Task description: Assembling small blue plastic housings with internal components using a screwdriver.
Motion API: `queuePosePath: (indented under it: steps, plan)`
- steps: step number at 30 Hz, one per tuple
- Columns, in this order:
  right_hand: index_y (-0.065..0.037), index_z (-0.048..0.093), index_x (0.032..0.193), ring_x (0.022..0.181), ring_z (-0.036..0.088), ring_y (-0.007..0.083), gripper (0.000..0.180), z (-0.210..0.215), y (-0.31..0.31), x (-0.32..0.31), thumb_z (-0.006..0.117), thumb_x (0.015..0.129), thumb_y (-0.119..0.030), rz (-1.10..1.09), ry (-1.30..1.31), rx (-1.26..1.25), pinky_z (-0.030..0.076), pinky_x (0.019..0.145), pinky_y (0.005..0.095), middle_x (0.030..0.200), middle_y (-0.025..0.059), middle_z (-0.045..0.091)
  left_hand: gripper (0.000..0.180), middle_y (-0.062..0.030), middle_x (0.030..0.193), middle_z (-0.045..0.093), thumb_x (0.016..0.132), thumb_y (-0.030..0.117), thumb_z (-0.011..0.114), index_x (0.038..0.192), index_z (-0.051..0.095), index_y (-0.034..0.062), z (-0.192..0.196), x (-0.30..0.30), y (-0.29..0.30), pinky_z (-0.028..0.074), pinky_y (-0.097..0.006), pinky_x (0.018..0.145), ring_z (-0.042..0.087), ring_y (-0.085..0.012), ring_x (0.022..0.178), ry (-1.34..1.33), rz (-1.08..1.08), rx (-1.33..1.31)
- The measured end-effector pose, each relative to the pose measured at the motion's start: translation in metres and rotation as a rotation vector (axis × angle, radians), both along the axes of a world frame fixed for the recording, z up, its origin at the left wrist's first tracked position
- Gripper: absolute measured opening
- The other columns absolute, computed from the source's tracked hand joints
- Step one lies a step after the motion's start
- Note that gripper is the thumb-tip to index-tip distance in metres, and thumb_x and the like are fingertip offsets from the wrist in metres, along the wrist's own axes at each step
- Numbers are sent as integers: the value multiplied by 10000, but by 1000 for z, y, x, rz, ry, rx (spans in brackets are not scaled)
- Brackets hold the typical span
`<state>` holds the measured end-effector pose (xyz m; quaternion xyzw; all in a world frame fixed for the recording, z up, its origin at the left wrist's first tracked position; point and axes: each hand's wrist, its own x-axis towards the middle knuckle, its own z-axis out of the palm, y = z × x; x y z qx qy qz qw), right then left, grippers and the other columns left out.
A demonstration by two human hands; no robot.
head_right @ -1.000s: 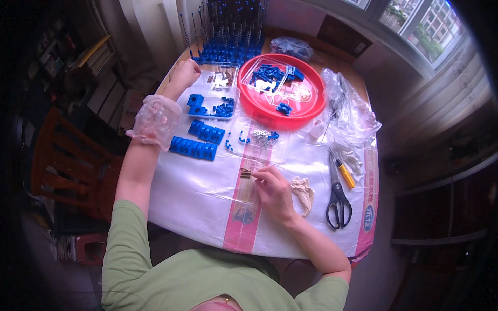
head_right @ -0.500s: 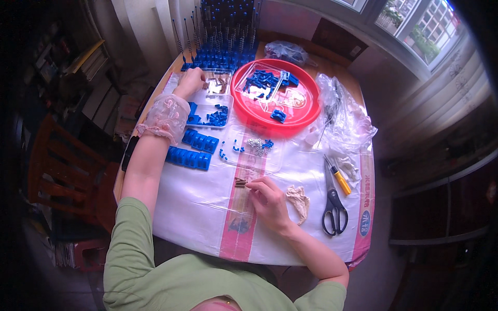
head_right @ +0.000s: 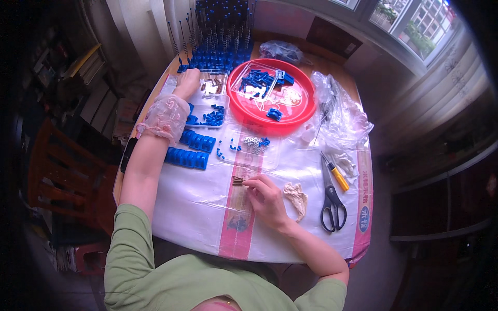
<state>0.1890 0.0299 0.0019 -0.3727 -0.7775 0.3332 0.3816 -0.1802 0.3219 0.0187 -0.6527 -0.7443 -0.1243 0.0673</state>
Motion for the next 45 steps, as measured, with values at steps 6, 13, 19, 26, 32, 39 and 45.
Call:
queuePosePath:
  steps: [6, 13, 19, 26, 32, 39, 45]
  plan:
    - [11, 716, 1097, 851, 695, 209, 236, -3, -1, 0, 720, 872, 81, -4, 5, -34, 567, 728, 311, 1050, 97, 686, 128, -213, 998, 747, 907, 131, 700, 951, 743, 19, 57, 27, -60, 573, -474, 898, 725, -375, 992, -110, -303, 190]
    - [2, 724, 1087, 838, 689, 202, 264, -4, -1, 3, 717, 845, 108, -26, 16, 22, 562, 722, 310, 1023, 102, 687, 59, -102, 873, 660, 879, 101, 703, 928, 709, 68, 60, 121, -275, 571, -407, 755, 693, -297, 863, -227, -841, 4]
    - [-3, 725, 1085, 841, 690, 209, 268, -5, 0, 2, 703, 841, 107, -29, 20, 46, 558, 724, 317, 1004, 101, 685, 114, -62, 949, 640, 860, 129, 740, 948, 692, 75, 17, 144, -336, 567, -375, 759, 663, -253, 921, -283, -850, 21]
    - [-5, 727, 1090, 844, 692, 214, 268, -7, 1, 3, 690, 848, 106, -41, 21, 61, 559, 732, 319, 1013, 102, 690, 119, -72, 955, 636, 852, 110, 761, 949, 700, 76, 1, 152, -317, 563, -386, 786, 657, -257, 944, -368, -775, 66]
    - [-6, 734, 1085, 840, 680, 193, 271, -7, -1, 3, 692, 848, 120, -46, 32, 46, 552, 734, 307, 1013, 103, 699, 156, -85, 947, 629, 852, 109, 772, 979, 690, 70, 3, 158, -313, 558, -397, 782, 669, -276, 919, -356, -706, 124]
    - [-10, 734, 1089, 858, 692, 211, 289, 6, 0, 6, 687, 842, 134, -76, 44, 140, 557, 712, 317, 1038, 107, 707, 142, -91, 925, 621, 853, 37, 766, 976, 702, 67, 2, 142, -304, 554, -393, 737, 675, -282, 867, -514, -692, 273]
    - [-3, 736, 1074, 841, 690, 218, 260, 43, 0, 15, 698, 854, 131, -170, 27, 229, 551, 704, 305, 1031, 124, 715, 136, -76, 935, 623, 858, 10, 777, 966, 729, 77, 10, 112, -289, 547, -383, 743, 657, -269, 887, -445, -487, 399]
